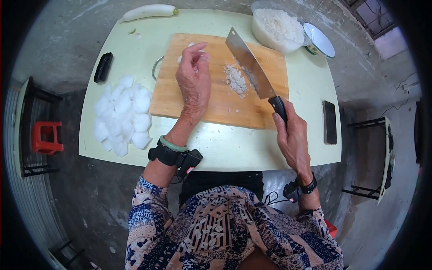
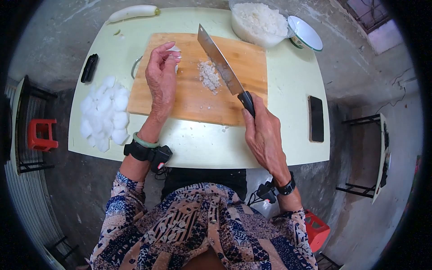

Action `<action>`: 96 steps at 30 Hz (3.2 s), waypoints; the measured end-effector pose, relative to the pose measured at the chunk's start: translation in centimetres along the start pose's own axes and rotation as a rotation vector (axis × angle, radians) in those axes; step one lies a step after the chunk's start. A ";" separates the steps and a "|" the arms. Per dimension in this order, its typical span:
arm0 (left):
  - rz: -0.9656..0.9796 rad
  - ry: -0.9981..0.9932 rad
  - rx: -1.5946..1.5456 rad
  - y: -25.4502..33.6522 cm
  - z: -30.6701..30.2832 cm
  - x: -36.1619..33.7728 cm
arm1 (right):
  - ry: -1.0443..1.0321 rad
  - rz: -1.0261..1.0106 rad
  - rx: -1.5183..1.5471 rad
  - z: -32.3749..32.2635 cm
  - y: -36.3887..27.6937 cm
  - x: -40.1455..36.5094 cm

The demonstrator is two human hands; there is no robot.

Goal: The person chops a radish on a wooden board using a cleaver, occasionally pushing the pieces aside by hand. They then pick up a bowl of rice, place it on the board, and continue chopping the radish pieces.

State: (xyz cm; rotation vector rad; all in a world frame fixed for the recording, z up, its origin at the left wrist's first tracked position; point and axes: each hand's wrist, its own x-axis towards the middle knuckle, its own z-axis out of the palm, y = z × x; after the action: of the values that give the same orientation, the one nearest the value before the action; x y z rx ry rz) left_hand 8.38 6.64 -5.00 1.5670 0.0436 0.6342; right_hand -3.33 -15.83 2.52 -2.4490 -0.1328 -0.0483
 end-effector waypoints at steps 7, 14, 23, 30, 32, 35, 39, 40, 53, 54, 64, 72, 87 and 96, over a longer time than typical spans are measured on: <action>-0.002 -0.017 -0.013 0.0 0.0 -0.1 | -0.020 -0.002 -0.043 -0.4 0.1 0.7; -0.011 -0.020 -0.014 0.1 0.0 -0.1 | -0.045 -0.092 -0.074 0.6 0.7 1.0; -0.003 -0.018 -0.038 0.2 -0.1 0.1 | 0.027 -0.074 -0.050 0.4 0.5 0.8; -0.021 -0.048 -0.019 -0.2 -0.1 0.0 | 0.045 -0.043 -0.021 0.1 0.2 0.9; -0.042 -0.069 0.001 0.1 -0.1 -0.1 | 0.095 -0.077 0.001 0.4 0.7 0.9; -0.034 -0.072 0.031 0.0 -0.1 -0.1 | -0.036 -0.046 -0.118 -0.1 0.8 1.4; -0.012 -0.056 0.025 -0.1 -0.1 0.1 | 0.052 -0.084 -0.036 0.3 0.7 0.6; 0.000 -0.052 0.008 -0.2 -0.1 0.1 | 0.147 -0.179 0.014 0.5 0.9 0.5; -0.026 -0.030 -0.020 0.2 -0.1 0.2 | -0.004 -0.049 0.036 0.0 -0.5 -0.7; -0.025 -0.033 -0.021 0.1 -0.1 0.1 | -0.026 -0.080 -0.006 0.5 0.2 -0.5; -0.011 -0.029 0.004 0.1 -0.2 0.2 | -0.004 -0.124 0.010 0.6 0.1 -1.6; -0.006 -0.022 0.003 0.1 -0.3 0.3 | 0.008 -0.097 0.017 0.6 -0.1 -1.9; -0.020 -0.025 -0.011 -0.1 -0.2 0.3 | -0.046 -0.039 -0.052 -0.2 0.0 -0.5; -0.020 -0.041 0.001 -0.1 -0.1 0.2 | 0.003 -0.068 -0.082 0.2 0.5 0.3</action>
State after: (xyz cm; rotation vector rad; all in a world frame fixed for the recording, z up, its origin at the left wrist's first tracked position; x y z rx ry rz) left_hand 8.52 6.85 -5.00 1.5778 0.0292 0.5865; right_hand -3.03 -16.06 2.13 -2.5259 -0.2173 -0.0889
